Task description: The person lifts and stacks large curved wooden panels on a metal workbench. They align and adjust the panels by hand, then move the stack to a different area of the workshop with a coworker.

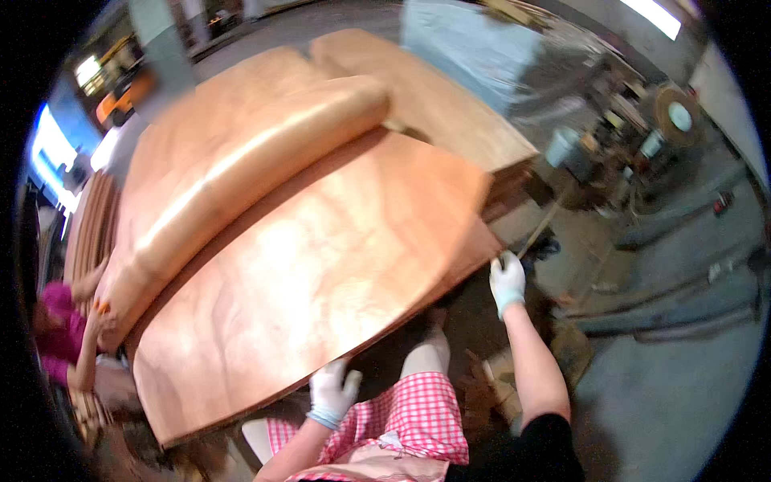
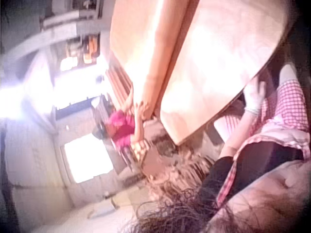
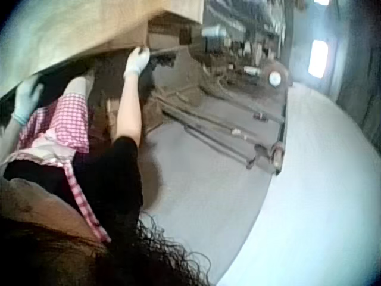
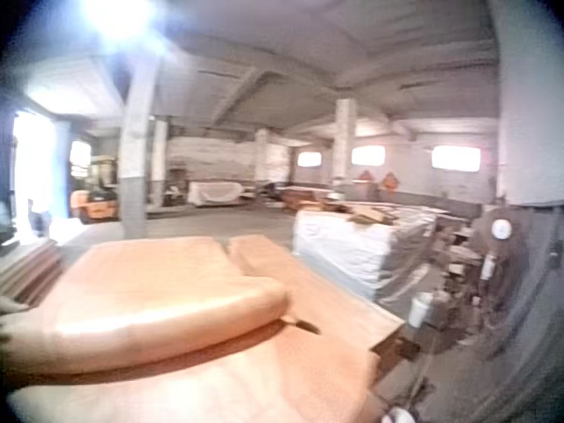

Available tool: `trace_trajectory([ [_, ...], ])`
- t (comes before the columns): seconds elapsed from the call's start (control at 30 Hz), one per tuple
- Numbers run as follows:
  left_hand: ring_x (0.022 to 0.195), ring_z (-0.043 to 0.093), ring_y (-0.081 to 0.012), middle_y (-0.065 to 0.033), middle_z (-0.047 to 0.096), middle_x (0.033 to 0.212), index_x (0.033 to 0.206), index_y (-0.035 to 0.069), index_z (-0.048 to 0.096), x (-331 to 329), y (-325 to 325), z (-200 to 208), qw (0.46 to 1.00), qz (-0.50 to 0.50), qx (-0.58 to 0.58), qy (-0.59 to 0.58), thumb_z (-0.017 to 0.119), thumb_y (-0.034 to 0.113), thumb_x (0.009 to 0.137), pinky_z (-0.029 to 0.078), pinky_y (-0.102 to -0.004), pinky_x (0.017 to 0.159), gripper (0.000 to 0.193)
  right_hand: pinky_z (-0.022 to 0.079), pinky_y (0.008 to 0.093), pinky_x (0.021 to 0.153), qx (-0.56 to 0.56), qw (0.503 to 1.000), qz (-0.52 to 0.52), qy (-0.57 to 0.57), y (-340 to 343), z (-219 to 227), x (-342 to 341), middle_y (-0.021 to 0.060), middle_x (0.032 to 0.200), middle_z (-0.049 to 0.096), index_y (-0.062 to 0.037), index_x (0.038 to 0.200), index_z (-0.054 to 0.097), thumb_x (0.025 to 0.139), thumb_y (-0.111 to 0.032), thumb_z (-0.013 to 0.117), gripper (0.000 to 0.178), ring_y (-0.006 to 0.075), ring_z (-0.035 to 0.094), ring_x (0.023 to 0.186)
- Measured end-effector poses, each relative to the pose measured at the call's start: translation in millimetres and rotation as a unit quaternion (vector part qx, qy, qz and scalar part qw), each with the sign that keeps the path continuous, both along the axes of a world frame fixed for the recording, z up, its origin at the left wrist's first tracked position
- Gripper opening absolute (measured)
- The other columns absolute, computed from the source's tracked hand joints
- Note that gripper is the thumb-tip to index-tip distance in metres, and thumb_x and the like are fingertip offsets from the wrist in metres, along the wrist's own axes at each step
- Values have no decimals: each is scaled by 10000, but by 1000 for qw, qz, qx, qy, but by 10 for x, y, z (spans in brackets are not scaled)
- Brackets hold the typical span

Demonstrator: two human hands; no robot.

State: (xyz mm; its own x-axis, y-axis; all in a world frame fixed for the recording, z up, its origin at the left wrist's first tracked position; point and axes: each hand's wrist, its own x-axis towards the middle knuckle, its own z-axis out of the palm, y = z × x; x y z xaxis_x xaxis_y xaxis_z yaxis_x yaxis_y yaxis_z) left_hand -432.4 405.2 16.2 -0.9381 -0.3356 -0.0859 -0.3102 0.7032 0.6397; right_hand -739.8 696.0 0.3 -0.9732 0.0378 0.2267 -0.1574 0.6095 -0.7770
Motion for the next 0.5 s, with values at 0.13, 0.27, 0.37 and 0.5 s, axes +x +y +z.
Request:
trace_trajectory([
  [0.13, 930, 628, -319, -145, 653, 1013, 1033, 45, 660, 220, 227, 66, 977, 26, 57, 203, 740, 179, 788, 517, -400, 824, 291, 485, 292, 770, -64, 967, 223, -107, -837, 333, 1168, 89, 843, 622, 8, 933, 588, 887, -49, 621, 80, 155, 598, 800],
  [0.27, 895, 635, -305, -140, 649, 986, 1030, 36, 654, 335, 51, 364, 949, 62, 137, 278, 769, 147, 743, 525, -375, 794, 328, 481, 279, 844, -139, 881, 417, -176, -1566, 715, 2233, 149, 1134, 636, 27, 961, 607, 850, 20, 578, 116, 151, 618, 933],
  [0.37, 842, 626, -275, -128, 636, 905, 953, 30, 665, 744, -73, 303, 912, 119, 213, 331, 684, 52, 751, 511, -344, 757, 204, 449, 318, 961, -196, 807, 479, -285, -1954, 1024, 2867, 241, 1336, 527, 31, 979, 625, 877, -59, 636, 136, 212, 566, 1148],
  [0.5, 734, 580, -144, -44, 611, 805, 871, 27, 648, 1215, -369, 409, 828, 252, 324, 381, 688, 42, 796, 484, -274, 672, 86, 438, 349, 991, -227, 766, 508, -323, -2384, 1006, 3225, 229, 1328, 536, 38, 1081, 620, 906, -106, 635, 227, 250, 545, 1197],
])
